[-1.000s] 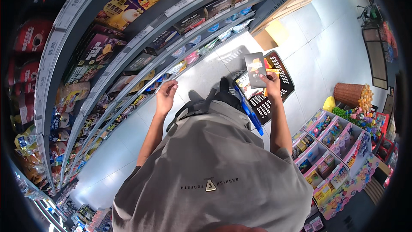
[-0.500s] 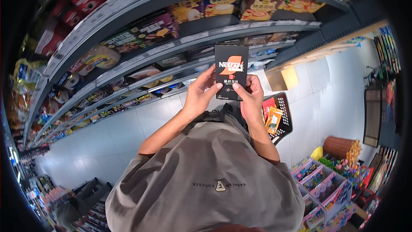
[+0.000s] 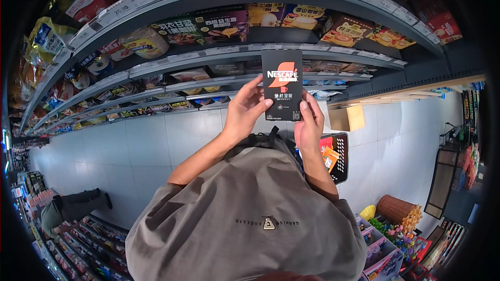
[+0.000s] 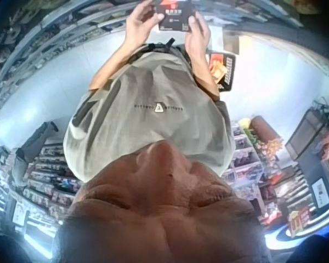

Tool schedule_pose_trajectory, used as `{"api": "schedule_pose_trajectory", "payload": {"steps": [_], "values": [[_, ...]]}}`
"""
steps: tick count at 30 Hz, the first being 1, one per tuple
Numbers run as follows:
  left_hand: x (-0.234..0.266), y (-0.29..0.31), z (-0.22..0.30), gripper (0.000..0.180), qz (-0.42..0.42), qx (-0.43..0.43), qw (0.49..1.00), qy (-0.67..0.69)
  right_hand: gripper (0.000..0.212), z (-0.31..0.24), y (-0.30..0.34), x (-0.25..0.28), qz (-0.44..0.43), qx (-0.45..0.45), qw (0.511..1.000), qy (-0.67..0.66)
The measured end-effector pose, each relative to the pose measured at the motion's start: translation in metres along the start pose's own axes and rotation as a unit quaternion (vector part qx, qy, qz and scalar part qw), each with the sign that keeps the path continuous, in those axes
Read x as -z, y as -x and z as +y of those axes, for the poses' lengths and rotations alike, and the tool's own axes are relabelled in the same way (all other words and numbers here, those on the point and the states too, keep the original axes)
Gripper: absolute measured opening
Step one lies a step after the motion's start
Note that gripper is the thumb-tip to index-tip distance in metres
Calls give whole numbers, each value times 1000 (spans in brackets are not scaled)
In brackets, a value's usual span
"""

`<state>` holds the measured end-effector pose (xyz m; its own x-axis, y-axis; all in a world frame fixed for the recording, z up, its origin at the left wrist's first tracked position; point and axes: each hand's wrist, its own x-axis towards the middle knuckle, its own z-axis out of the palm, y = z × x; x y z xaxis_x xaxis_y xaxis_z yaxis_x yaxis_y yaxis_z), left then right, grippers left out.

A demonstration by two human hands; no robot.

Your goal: Selecting and inspecting boxes of coffee from a supermarket shelf and placing them in a shopping basket.

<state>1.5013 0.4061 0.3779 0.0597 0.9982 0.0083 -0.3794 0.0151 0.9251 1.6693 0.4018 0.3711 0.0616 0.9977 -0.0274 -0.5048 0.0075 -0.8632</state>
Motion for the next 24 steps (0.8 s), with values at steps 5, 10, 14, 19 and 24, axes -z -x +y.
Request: {"api": "schedule_pose_trajectory", "payload": {"steps": [5, 10, 14, 19, 24], "values": [[-1, -1, -4, 58, -7, -3, 1000, 13, 45, -5, 4, -10, 15, 54, 998, 38], [-2, -1, -8, 56, -6, -13, 1000, -14, 48, -18, 11, -15, -9, 59, 990, 129], [-3, 0, -11, 53, -36, 37, 998, 31, 56, -13, 24, -18, -38, 185, 938, 292], [-2, 1, -17, 42, -81, 57, 981, 168, 60, -18, 22, -33, -116, 388, 804, 435], [-4, 0, -18, 37, -71, 43, 981, 177, 58, -18, 19, -28, -123, 402, 796, 437]]}}
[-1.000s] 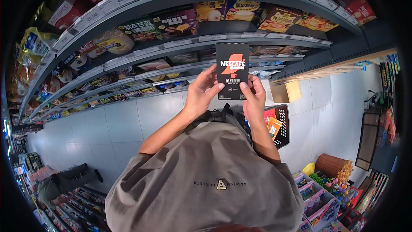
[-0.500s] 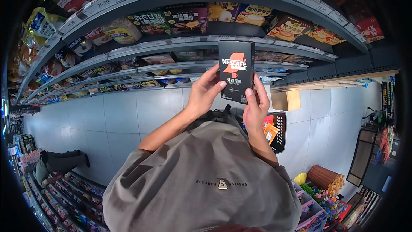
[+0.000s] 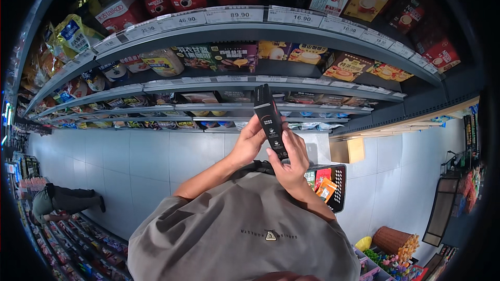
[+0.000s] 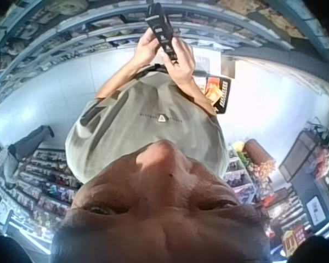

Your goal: Selecting and inspecting boxes of coffee from a supermarket shelf and placing them in a shopping basket.

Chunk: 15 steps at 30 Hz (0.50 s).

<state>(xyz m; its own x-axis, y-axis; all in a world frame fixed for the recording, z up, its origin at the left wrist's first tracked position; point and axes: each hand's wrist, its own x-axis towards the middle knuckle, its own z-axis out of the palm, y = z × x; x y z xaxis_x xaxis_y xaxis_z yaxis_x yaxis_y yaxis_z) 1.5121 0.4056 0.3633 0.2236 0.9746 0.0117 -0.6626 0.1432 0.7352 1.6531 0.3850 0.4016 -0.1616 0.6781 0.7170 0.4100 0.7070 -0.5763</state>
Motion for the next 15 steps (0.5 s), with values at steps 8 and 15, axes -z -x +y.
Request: {"api": "schedule_pose_trajectory", "payload": {"steps": [8, 15], "values": [[-10, -5, 46, 72, -5, -151, 961, -230, 57, 19, -13, 19, 0, -236, 926, -294], [-39, -20, 109, 87, -77, -308, 816, -483, 61, 36, -62, 46, -65, -80, 986, -132]]}}
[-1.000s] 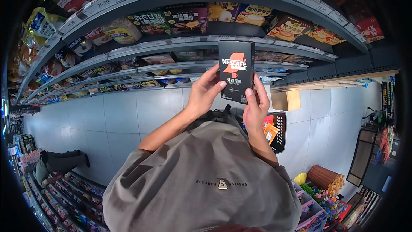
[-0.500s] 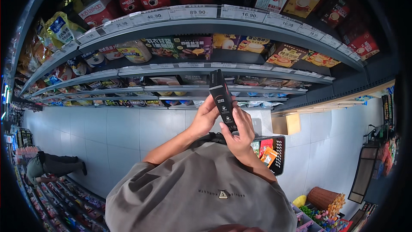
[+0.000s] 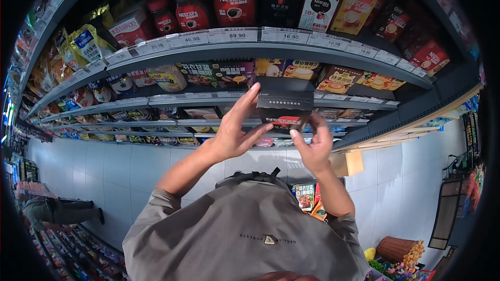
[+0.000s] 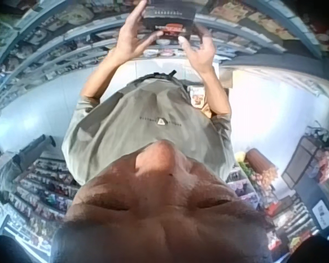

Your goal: Selecting and inspecting boxes of coffee from a supermarket shelf and placing them in a shopping basket.

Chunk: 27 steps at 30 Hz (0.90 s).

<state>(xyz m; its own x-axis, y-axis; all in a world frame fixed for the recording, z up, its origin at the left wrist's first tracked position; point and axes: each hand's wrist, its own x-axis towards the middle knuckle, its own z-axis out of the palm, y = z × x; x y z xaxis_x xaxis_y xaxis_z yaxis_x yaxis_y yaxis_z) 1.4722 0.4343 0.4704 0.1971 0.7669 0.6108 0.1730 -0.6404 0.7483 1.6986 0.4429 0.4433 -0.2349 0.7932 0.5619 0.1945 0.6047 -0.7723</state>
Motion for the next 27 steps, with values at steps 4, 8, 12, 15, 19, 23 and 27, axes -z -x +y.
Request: {"api": "schedule_pose_trajectory", "payload": {"steps": [4, 8, 12, 15, 19, 23, 27], "values": [[21, -46, 22, 90, -20, -193, 976, -98, 74, -46, -65, 12, 66, 221, 973, 2], [37, -104, 47, 87, -6, -230, 961, -153, 78, -76, -124, 31, 76, 297, 949, 66], [52, -148, 40, 86, 7, -227, 961, -159, 71, -93, -166, 40, 76, 366, 908, 189], [59, -164, 40, 84, 23, -215, 960, -177, 63, -93, -187, 39, 70, 333, 929, 146], [66, -178, 39, 79, 31, -240, 949, -200, 55, -89, -209, 39, 57, 308, 940, 135], [68, -187, 40, 72, 51, -200, 948, -241, 54, -79, -228, 38, 66, 326, 929, 162], [76, -199, 26, 64, 45, -201, 943, -260, 48, -65, -237, 34, 64, 282, 942, 171]]}}
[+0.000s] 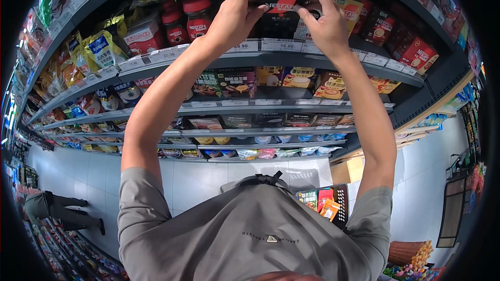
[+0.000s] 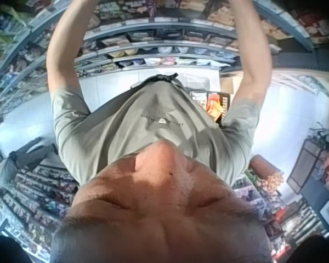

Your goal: Selecting and inspecting boxes of coffee from a supermarket shelf and placing them in a shopping basket.

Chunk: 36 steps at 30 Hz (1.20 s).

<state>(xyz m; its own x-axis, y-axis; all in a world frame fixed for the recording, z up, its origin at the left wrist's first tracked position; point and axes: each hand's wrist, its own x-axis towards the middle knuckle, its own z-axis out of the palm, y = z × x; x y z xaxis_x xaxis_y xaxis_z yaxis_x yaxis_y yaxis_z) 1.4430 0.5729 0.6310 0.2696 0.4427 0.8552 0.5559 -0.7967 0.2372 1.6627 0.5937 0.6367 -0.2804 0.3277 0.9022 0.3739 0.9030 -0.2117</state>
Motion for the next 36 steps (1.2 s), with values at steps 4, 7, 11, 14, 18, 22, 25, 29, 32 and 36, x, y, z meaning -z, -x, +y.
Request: {"api": "schedule_pose_trajectory", "payload": {"steps": [4, 7, 11, 14, 18, 22, 25, 29, 32, 36], "values": [[-5, 1, -7, 59, -23, 35, 999, -6, 48, 9, 8, -9, 19, 6, 1000, 16], [-10, 4, -11, 58, -10, 29, 998, -54, 47, 16, 13, -15, -13, -58, 998, 30], [-16, 4, -16, 58, 12, 3, 994, -109, 47, 21, 16, -23, 1, -33, 999, 12], [-16, 7, -8, 59, 2, 36, 990, -135, 48, 17, 13, -23, -15, -83, 996, 9], [-21, 6, -2, 60, 11, 19, 982, -186, 49, 19, 11, -21, 2, -53, 998, 43], [-20, 3, -2, 59, 20, -62, 958, -280, 51, 24, 8, -22, 24, 36, 988, 145], [-21, 2, -4, 58, 2, -71, 941, -330, 52, 31, 6, -25, 30, 68, 980, 185], [-20, 3, -8, 59, -2, -72, 926, -370, 53, 30, 9, -29, 18, 60, 976, 209], [-23, -1, -6, 49, 30, -108, 906, -408, 52, 31, 11, -30, 29, 53, 977, 206], [-20, -7, 9, 59, -2, -98, 908, -406, 51, 15, 6, -22, 33, 51, 976, 210]]}}
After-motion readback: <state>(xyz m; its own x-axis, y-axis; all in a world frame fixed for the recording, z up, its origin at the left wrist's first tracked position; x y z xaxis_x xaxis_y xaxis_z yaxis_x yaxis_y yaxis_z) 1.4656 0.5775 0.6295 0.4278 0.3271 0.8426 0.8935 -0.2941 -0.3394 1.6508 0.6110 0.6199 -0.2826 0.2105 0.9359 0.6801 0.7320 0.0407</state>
